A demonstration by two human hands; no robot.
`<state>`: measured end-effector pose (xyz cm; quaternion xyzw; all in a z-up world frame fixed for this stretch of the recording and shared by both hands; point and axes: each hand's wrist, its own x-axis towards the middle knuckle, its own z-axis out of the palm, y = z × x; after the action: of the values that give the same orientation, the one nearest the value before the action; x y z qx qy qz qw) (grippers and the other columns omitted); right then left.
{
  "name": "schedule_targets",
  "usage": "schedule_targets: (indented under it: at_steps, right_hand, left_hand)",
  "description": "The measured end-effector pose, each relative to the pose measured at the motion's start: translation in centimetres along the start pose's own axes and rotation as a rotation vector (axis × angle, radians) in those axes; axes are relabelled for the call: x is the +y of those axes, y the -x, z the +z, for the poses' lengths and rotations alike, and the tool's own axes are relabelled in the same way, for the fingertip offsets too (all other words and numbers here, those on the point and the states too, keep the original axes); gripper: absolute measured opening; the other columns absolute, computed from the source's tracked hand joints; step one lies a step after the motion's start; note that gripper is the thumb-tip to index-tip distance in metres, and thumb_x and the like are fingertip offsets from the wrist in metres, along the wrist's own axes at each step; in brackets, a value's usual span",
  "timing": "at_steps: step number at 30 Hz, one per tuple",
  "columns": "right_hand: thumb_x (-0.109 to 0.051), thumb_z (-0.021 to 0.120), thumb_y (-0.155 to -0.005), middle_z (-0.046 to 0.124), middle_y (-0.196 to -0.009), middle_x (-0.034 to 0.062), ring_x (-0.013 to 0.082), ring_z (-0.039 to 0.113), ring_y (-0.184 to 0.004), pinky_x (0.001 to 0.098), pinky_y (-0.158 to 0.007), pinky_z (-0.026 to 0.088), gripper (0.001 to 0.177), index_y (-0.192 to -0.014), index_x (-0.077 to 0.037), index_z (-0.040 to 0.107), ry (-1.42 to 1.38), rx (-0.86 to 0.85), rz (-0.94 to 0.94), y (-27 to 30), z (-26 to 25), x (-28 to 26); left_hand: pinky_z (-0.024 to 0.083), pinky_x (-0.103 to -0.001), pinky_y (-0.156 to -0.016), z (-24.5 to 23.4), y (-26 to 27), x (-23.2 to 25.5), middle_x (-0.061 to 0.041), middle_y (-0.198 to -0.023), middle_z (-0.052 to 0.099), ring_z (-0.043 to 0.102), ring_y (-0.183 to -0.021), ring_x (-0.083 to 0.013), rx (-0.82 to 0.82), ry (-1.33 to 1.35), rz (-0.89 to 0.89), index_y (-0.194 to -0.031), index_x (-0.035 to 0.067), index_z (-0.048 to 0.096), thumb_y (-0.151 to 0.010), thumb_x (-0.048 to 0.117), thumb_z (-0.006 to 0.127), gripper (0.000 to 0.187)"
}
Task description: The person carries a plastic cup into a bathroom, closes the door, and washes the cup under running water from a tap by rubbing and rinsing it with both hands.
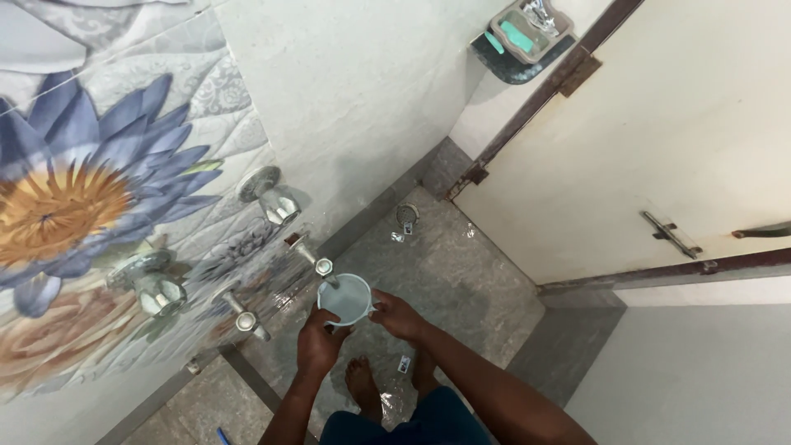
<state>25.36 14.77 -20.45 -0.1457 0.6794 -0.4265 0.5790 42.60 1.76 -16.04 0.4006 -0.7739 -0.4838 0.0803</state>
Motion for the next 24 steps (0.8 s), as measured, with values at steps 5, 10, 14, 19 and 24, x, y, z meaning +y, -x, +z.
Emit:
schedule_targets:
  at_steps: [5,10,14,19,24]
  right_hand:
    - [-0.016,0.063,-0.095,0.050,-0.153,0.0202,0.0292,0.051,-0.138,0.0392,-0.110,0.044,0.073,-0.160,-0.008,0.031,-0.012,-0.014,-0.030,0.5,0.1,-0.5]
    - [-0.014,0.063,-0.095,0.053,-0.150,0.0179,0.0258,0.052,-0.135,0.0381,-0.110,0.044,0.070,-0.159,-0.011,0.036,0.017,-0.005,-0.037,0.9,0.3,-1.2]
    - [-0.014,0.063,-0.094,0.057,-0.144,0.0188,0.0261,0.055,-0.131,0.0378,-0.108,0.046,0.070,-0.159,-0.012,0.037,0.010,-0.008,-0.034,0.8,0.2,-1.2]
    - [-0.015,0.063,-0.094,0.059,-0.142,0.0198,0.0269,0.057,-0.128,0.0370,-0.107,0.046,0.071,-0.160,-0.011,0.036,0.016,-0.003,-0.033,0.5,0.0,-0.4]
    - [-0.017,0.063,-0.096,0.053,-0.148,0.0172,0.0241,0.052,-0.134,0.0373,-0.110,0.045,0.072,-0.161,-0.009,0.032,0.006,0.008,-0.032,0.1,-0.2,0.2]
  left_hand:
    - [0.063,-0.037,-0.081,0.0,0.0,-0.2,-0.014,-0.137,0.063,0.073,-0.106,-0.0303,0.028,0.045,0.091,-0.092,0.001,0.062,-0.072,0.011,0.089,0.035]
    - [0.063,-0.036,-0.083,-0.2,-0.2,0.1,-0.014,-0.137,0.063,0.073,-0.107,-0.0297,0.008,0.062,0.065,-0.093,0.001,0.062,-0.072,0.010,0.088,0.035]
    - [0.063,-0.036,-0.082,-0.3,-0.2,0.4,-0.013,-0.134,0.065,0.074,-0.106,-0.0291,0.009,0.054,0.064,-0.093,0.001,0.063,-0.072,0.011,0.089,0.035]
    - [0.062,-0.036,-0.080,-0.3,-0.3,0.5,-0.013,-0.132,0.066,0.075,-0.101,-0.0283,0.000,0.039,0.038,-0.094,0.001,0.063,-0.071,0.011,0.089,0.036]
    - [0.063,-0.036,-0.079,-0.2,-0.4,0.4,-0.013,-0.135,0.064,0.076,-0.101,-0.0275,-0.020,0.045,0.030,-0.095,0.002,0.063,-0.073,0.012,0.089,0.036]
